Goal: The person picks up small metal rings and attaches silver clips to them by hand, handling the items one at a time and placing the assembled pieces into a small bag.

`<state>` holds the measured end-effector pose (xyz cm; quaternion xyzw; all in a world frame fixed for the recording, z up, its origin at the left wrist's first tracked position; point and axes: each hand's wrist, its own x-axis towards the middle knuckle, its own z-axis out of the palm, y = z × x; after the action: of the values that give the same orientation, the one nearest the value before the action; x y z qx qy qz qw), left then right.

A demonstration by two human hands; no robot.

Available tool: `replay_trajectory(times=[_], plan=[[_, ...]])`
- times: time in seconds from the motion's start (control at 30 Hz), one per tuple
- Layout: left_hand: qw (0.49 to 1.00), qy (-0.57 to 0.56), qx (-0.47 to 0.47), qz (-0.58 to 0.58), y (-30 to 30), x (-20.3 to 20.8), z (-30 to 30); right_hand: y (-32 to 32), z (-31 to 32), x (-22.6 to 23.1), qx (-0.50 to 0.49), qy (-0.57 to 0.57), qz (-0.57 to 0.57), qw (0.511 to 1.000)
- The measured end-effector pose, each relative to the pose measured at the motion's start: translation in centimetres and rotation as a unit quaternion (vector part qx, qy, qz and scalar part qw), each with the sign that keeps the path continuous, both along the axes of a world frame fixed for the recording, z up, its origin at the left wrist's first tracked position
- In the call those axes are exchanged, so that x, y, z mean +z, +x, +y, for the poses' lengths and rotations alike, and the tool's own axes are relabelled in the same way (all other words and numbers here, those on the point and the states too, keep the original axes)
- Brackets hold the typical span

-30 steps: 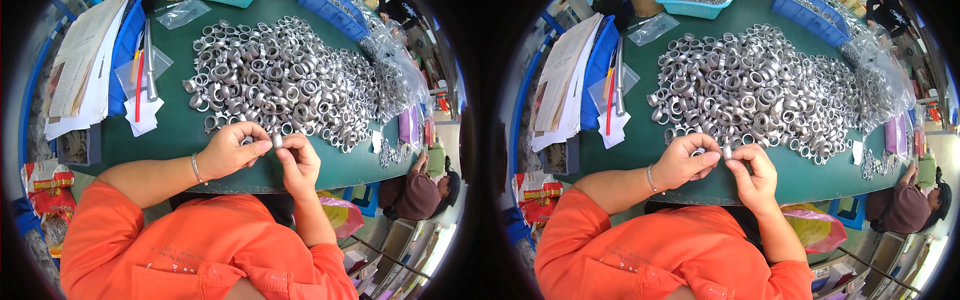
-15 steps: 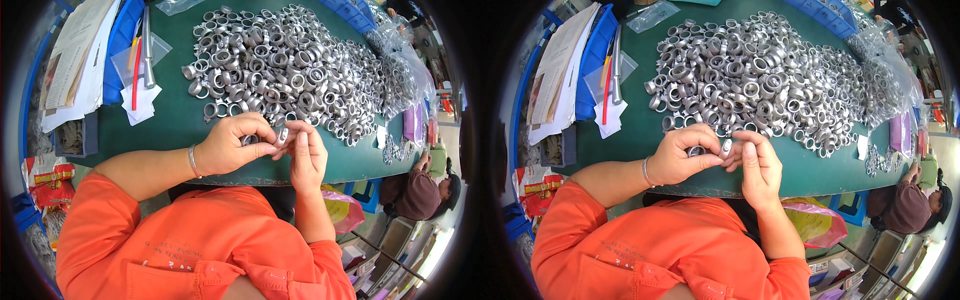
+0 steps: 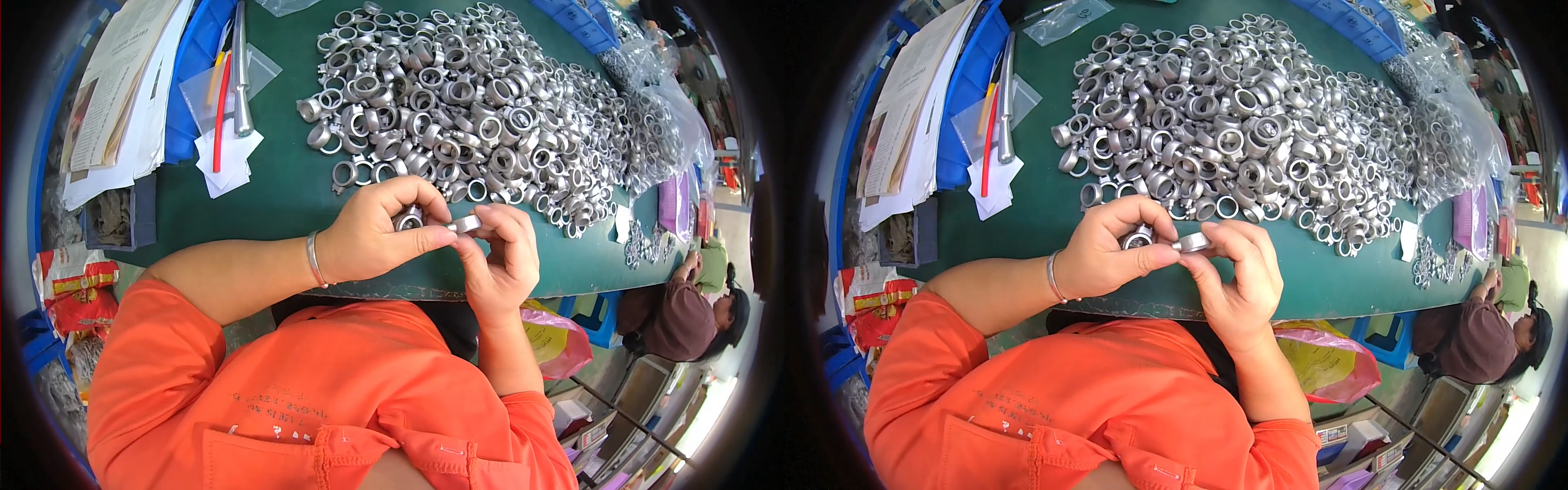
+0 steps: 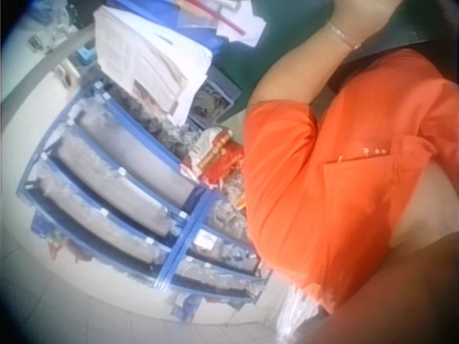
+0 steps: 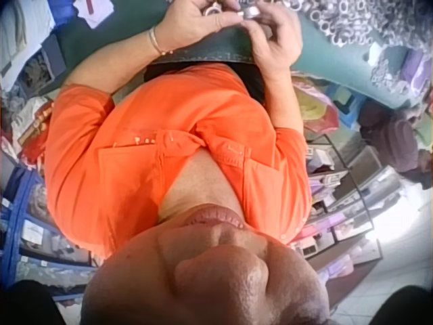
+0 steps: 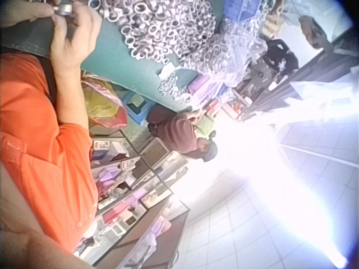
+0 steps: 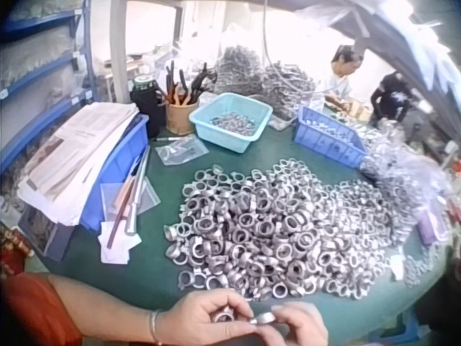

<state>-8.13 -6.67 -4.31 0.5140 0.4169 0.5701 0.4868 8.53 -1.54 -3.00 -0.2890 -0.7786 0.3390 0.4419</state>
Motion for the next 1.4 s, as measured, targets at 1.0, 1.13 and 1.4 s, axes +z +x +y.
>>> replay_trajectory(times=[1.0,1.13,1.4], plan=[[0.932,-0.206,-0.050,-0.295,-0.4,1.0,0.3,-2.6,5.0,1.1,-0.027,0.191,-0.088,0.977],[0.951,-0.190,-0.011,-0.243,-0.4,1.4,0.2,-0.8,2.4,1.1,0.098,0.168,-0.089,0.977],[0.999,-0.041,0.008,-0.011,-0.5,0.5,0.4,-0.6,-0.5,-0.2,0.063,-0.170,0.119,0.976]])
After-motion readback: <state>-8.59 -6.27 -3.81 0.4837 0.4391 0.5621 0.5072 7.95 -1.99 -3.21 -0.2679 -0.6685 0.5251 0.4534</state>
